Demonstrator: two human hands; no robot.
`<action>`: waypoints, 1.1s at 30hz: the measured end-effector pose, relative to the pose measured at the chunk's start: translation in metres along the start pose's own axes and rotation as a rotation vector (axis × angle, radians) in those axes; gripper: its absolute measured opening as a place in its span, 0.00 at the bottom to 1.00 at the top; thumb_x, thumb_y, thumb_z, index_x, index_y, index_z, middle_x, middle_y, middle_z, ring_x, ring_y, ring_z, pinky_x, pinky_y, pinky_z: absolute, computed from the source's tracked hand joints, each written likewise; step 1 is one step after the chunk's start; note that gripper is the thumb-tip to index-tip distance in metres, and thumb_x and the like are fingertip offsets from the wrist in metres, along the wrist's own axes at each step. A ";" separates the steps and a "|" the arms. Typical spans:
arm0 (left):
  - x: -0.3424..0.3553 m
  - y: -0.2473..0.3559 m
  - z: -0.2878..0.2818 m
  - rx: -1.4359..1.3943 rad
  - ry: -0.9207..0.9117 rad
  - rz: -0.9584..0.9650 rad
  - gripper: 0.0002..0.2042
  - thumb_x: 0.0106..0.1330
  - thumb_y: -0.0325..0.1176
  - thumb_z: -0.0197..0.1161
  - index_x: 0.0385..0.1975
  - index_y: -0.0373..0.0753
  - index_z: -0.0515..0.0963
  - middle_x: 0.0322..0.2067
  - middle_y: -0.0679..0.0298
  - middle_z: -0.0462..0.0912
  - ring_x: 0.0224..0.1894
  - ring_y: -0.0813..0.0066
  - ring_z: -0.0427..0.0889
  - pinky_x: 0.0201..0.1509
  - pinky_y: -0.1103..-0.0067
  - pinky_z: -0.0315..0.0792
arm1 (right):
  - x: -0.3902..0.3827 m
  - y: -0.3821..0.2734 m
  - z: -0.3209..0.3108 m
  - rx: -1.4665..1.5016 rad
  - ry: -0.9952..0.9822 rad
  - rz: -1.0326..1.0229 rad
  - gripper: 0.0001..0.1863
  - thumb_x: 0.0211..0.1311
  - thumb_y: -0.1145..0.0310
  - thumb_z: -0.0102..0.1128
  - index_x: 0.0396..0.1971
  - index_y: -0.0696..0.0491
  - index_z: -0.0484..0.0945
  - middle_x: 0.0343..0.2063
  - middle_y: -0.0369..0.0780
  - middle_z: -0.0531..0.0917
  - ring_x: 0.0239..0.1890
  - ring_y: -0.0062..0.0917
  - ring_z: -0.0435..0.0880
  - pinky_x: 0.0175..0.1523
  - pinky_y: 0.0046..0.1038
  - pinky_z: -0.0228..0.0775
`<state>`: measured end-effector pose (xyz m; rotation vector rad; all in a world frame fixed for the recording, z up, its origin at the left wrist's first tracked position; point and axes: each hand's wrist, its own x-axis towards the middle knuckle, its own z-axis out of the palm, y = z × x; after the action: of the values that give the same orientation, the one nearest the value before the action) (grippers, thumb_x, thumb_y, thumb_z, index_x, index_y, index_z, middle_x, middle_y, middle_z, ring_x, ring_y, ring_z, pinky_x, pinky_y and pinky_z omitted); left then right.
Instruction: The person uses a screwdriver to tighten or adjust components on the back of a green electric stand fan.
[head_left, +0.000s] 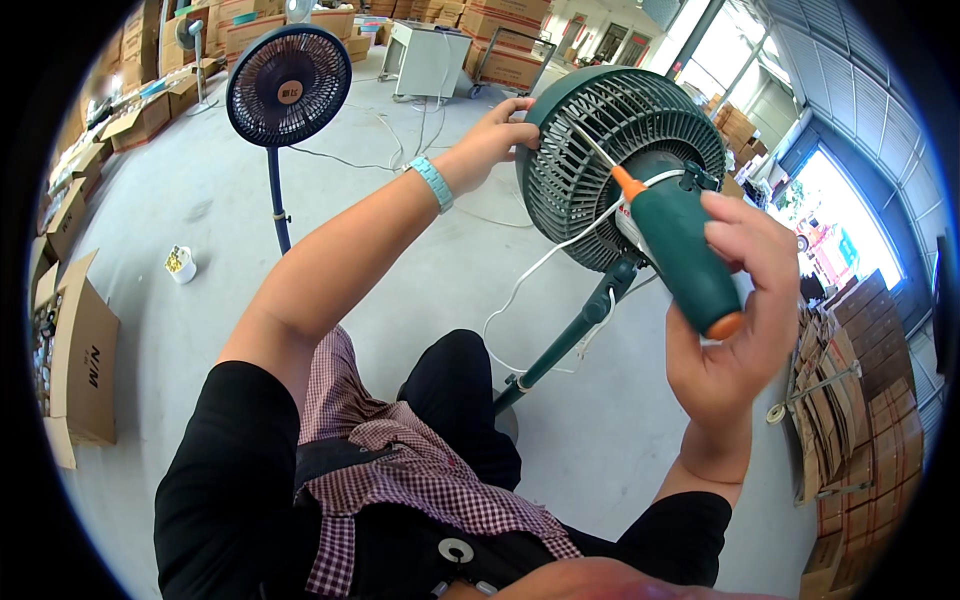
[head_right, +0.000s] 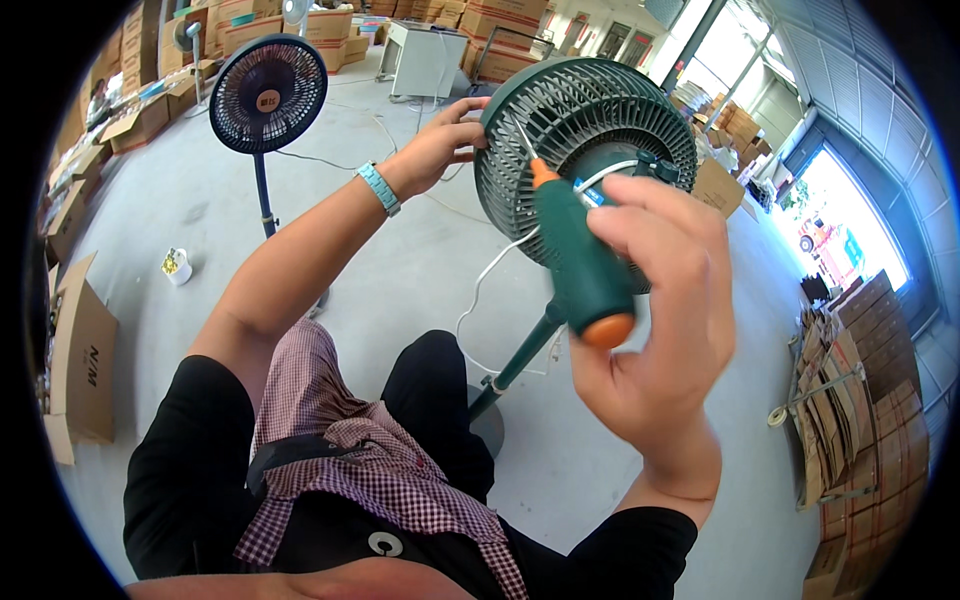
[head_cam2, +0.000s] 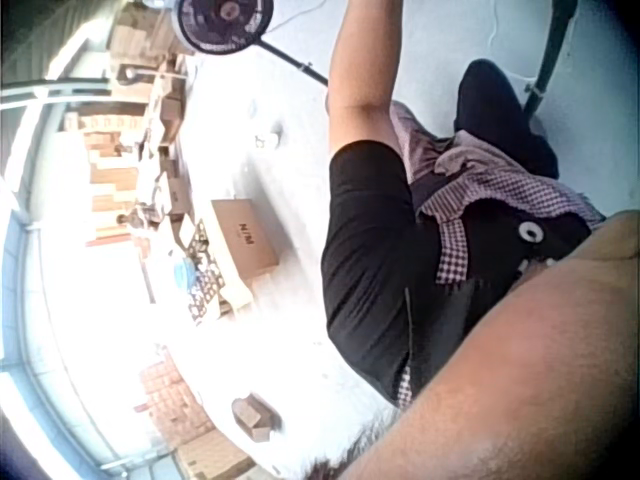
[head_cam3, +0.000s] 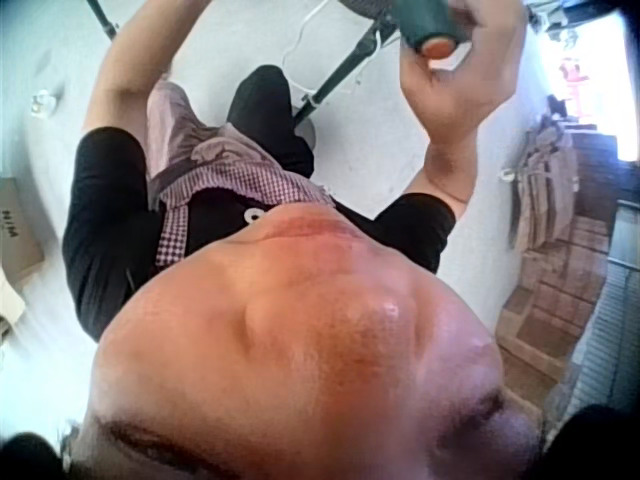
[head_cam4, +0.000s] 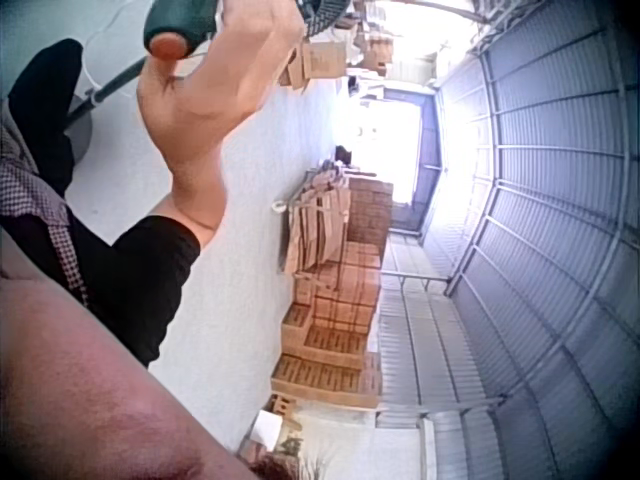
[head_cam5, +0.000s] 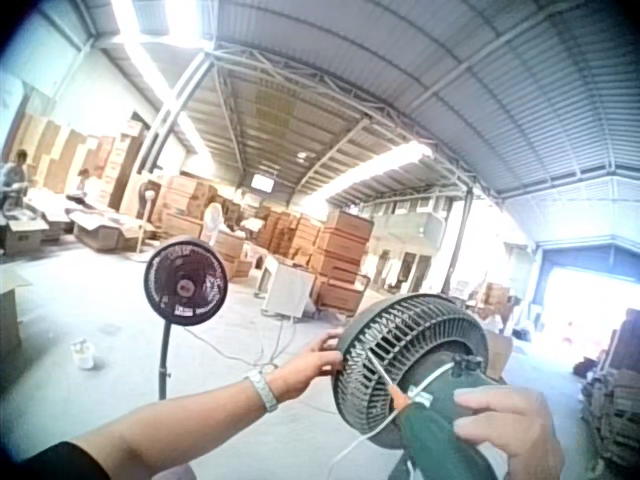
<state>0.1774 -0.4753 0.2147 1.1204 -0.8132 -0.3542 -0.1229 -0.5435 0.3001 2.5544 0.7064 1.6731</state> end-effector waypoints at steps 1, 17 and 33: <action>-0.001 0.000 0.000 -0.003 0.003 0.002 0.30 0.57 0.34 0.58 0.62 0.44 0.63 0.44 0.70 0.79 0.49 0.82 0.73 0.60 0.73 0.60 | -0.004 0.003 0.004 0.031 -0.004 0.037 0.16 0.49 0.82 0.57 0.41 0.57 0.75 0.42 0.47 0.80 0.34 0.31 0.81 0.33 0.24 0.76; -0.026 0.010 0.054 0.495 0.531 0.897 0.16 0.44 0.17 0.54 0.31 0.43 0.82 0.56 0.54 0.71 0.64 0.56 0.61 0.65 0.66 0.57 | 0.003 -0.048 0.109 0.257 0.173 -0.117 0.41 0.34 0.66 0.78 0.55 0.50 0.72 0.54 0.48 0.73 0.33 0.27 0.79 0.29 0.22 0.71; -0.063 -0.007 0.051 0.048 0.405 0.379 0.25 0.51 0.20 0.56 0.53 0.36 0.63 0.49 0.57 0.67 0.46 0.70 0.72 0.48 0.77 0.71 | -0.025 -0.002 0.056 0.322 0.547 0.300 0.22 0.54 0.64 0.56 0.45 0.59 0.63 0.40 0.50 0.78 0.39 0.31 0.78 0.42 0.30 0.76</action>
<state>0.0988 -0.4719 0.1930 1.0106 -0.6547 0.2062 -0.0827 -0.5381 0.2542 2.5007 0.6740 2.6084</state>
